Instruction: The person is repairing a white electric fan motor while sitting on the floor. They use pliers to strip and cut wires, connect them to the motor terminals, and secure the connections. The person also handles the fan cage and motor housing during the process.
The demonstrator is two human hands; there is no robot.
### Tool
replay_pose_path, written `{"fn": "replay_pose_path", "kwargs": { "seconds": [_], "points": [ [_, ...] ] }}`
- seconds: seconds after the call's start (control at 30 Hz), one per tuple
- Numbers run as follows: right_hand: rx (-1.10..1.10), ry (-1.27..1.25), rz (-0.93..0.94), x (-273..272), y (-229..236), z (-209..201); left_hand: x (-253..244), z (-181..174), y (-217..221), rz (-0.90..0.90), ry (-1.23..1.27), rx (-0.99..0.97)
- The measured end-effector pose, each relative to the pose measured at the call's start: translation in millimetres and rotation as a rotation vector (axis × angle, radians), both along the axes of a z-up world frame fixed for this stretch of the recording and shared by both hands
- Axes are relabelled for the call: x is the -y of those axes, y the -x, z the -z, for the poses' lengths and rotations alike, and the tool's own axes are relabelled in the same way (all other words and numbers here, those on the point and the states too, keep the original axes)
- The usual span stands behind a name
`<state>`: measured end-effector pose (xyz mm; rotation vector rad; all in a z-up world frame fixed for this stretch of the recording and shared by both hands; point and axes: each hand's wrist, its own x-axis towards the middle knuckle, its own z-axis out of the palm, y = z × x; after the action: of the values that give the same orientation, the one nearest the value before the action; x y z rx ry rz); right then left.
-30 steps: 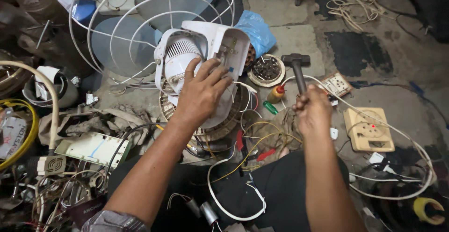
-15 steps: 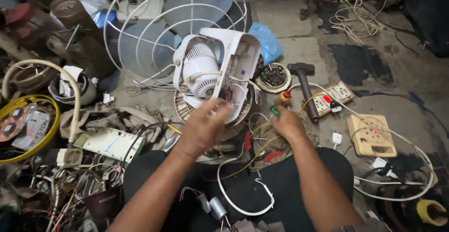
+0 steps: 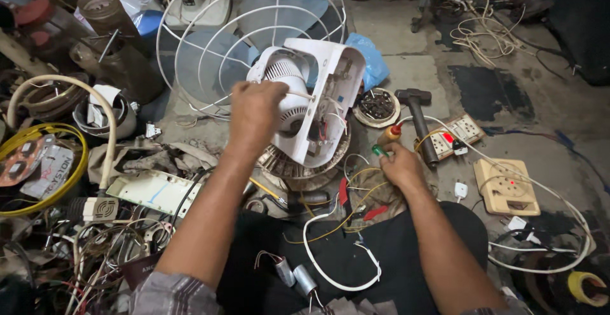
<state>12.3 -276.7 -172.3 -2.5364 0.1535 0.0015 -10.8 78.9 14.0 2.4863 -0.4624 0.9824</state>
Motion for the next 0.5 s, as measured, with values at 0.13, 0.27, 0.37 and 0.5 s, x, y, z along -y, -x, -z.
{"fn": "replay_pose_path", "kwargs": {
  "seconds": [0.13, 0.27, 0.37, 0.5],
  "points": [
    [-0.005, 0.030, -0.017, 0, -3, 4, -10, 9, 21, -0.092, 0.345, -0.039],
    [0.285, -0.160, -0.002, -13, -4, -11, -3, 24, 23, -0.187, 0.732, -0.069],
    [0.623, -0.487, -0.110, -41, -1, -70, 4, 28, 28, -0.122, 0.803, -0.101],
    [0.712, -0.537, -0.240, -113, 6, -155, 18, 25, 33, -0.111, 0.609, 0.000]
  ]
}}
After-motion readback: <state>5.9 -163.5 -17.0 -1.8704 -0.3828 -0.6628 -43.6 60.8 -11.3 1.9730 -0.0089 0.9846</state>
